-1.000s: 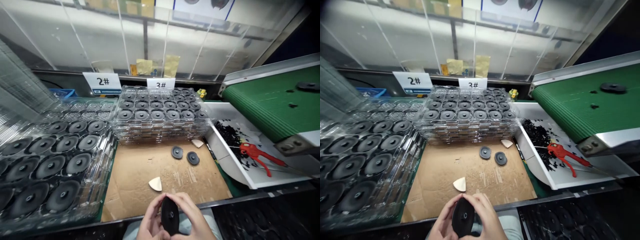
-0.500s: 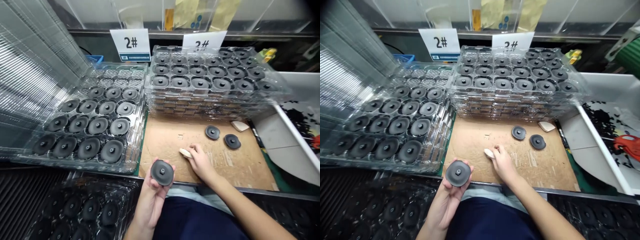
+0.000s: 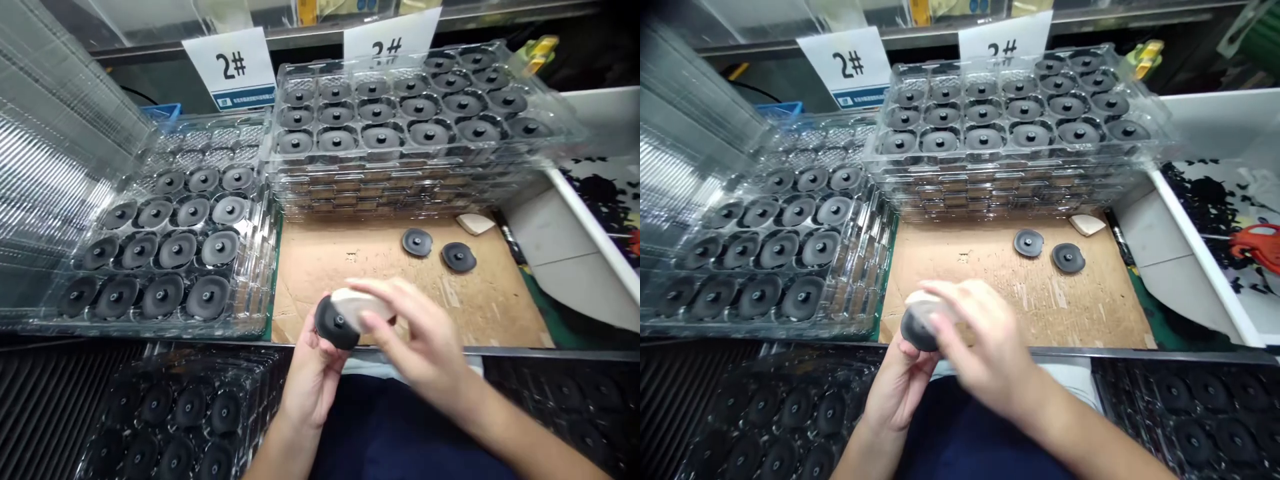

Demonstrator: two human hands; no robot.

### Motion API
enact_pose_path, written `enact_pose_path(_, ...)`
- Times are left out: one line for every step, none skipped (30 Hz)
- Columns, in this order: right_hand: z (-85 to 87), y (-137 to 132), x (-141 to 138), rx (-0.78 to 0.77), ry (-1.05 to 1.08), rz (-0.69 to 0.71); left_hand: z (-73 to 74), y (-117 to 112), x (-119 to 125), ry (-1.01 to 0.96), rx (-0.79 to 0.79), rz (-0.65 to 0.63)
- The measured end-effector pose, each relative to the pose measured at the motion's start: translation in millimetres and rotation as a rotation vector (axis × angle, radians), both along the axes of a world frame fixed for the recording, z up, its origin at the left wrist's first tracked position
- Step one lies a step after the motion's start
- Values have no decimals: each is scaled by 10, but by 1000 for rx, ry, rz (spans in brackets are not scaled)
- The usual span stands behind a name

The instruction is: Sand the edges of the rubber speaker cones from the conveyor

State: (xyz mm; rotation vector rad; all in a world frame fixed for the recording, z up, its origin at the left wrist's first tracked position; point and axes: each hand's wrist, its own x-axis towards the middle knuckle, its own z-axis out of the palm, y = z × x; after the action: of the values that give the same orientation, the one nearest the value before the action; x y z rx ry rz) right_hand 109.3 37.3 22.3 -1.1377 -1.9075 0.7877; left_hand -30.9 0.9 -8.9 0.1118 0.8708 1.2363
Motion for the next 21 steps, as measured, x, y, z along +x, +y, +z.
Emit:
enact_pose_path(90, -13, -22, 62, 27, 38, 12, 2, 33, 11, -9, -22)
enact_pose_path(154, -30, -38, 90, 39, 96, 22, 0, 61, 17, -14, -44)
enact_pose_path(195, -43, -45, 78, 36, 161, 31, -6, 85, 21, -16, -57)
enact_pose_path(216, -49, -44, 41, 22, 218, 38, -13, 109, 27, -12, -57)
enact_pose_path(223, -45, -37, 2, -3, 261, 46, -20, 137, 39, -6, -56)
enact_pose_path(221, -32, -27, -15, -29, 263, 57, -24, 169, 53, -3, -60)
enact_pose_path(215, -15, -15, 2, -52, 216, 72, -25, 205, 67, -8, -74)
enact_pose_path(208, 2, 1, 44, -66, 146, 90, -23, 242, 77, -14, -94)
enact_pose_path(203, 10, 25, 90, -65, 91, 110, -16, 277, 83, -16, -120)
enact_pose_path(202, 6, 63, 125, -44, 65, 131, -8, 305, 84, -10, -141)
enact_pose_path(204, -13, 117, 139, -10, 78, 150, 1, 323, 78, 4, -156)
enact_pose_path(209, -47, 190, 130, 23, 126, 164, 9, 330, 66, 24, -164)
enact_pose_path(215, -92, 280, 104, 44, 188, 174, 16, 331, 51, 42, -172)
enact_pose_path(223, -143, 381, 66, 49, 229, 179, 22, 329, 36, 55, -181)
enact_pose_path(232, -193, 483, 26, 35, 235, 181, 27, 330, 22, 60, -197)
enact_pose_path(243, -236, 579, -9, 3, 211, 183, 33, 339, 12, 60, -216)
enact_pose_path(257, -266, 657, -37, -38, 169, 187, 38, 360, 4, 55, -234)
enact_pose_path(275, -279, 714, -48, -82, 110, 195, 45, 394, 1, 49, -249)
enact_pose_path(295, -272, 746, -35, -126, 42, 209, 52, 438, -3, 43, -262)
enact_pose_path(317, -243, 756, 5, -170, -16, 228, 59, 490, -4, 30, -276)
enact_pose_path(338, -195, 750, 77, -199, -44, 250, 63, 543, 3, 10, -287)
